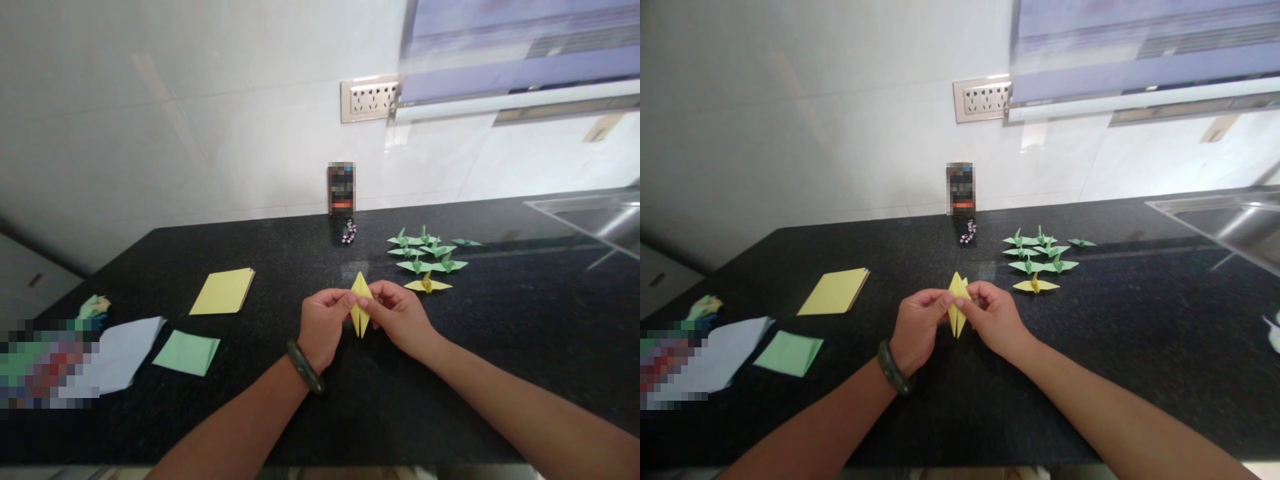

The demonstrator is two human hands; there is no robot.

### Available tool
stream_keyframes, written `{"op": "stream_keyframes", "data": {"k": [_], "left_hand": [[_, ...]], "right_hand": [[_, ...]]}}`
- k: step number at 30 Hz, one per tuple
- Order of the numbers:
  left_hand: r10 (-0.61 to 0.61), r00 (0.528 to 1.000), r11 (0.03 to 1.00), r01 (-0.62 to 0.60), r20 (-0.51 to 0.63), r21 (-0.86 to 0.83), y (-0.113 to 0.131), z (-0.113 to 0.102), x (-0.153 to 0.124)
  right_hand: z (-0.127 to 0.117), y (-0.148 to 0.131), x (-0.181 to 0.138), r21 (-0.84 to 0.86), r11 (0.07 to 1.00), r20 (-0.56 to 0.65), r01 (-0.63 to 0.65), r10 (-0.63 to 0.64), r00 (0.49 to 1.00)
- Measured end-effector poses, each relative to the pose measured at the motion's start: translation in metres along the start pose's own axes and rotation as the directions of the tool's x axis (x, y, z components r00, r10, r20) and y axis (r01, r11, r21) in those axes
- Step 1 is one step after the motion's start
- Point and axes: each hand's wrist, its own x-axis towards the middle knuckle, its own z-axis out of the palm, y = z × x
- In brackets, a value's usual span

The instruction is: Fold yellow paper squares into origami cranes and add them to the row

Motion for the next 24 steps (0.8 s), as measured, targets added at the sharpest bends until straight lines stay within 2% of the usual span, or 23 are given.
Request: {"op": "stream_keyframes", "data": {"k": [4,11,19,24], "left_hand": [[-0.006,1.000,1.000,0.006,-0.019,0.009,0.002,-0.001,0.000],[-0.007,0.999,0.999,0.008,-0.034,0.034,0.006,0.002,-0.002],[0.004,1.000,0.997,-0.002,-0.026,0.076,0.010,0.003,-0.004],[-0.012,1.000,0.996,0.012,0.000,0.089,0.012,0.003,-0.005]], "right_hand": [[0.000,-0.006,-0.001,0.017,1.000,0.002,0.001,-0.001,1.000],[0.000,-0.004,-0.002,-0.102,0.994,-0.023,0.045,-0.048,0.999],[-0.001,-0.006,0.000,-0.015,0.998,0.022,0.053,-0.052,0.998],[-0.003,-0.006,0.003,-0.037,0.998,0.002,0.059,-0.059,0.998]]}}
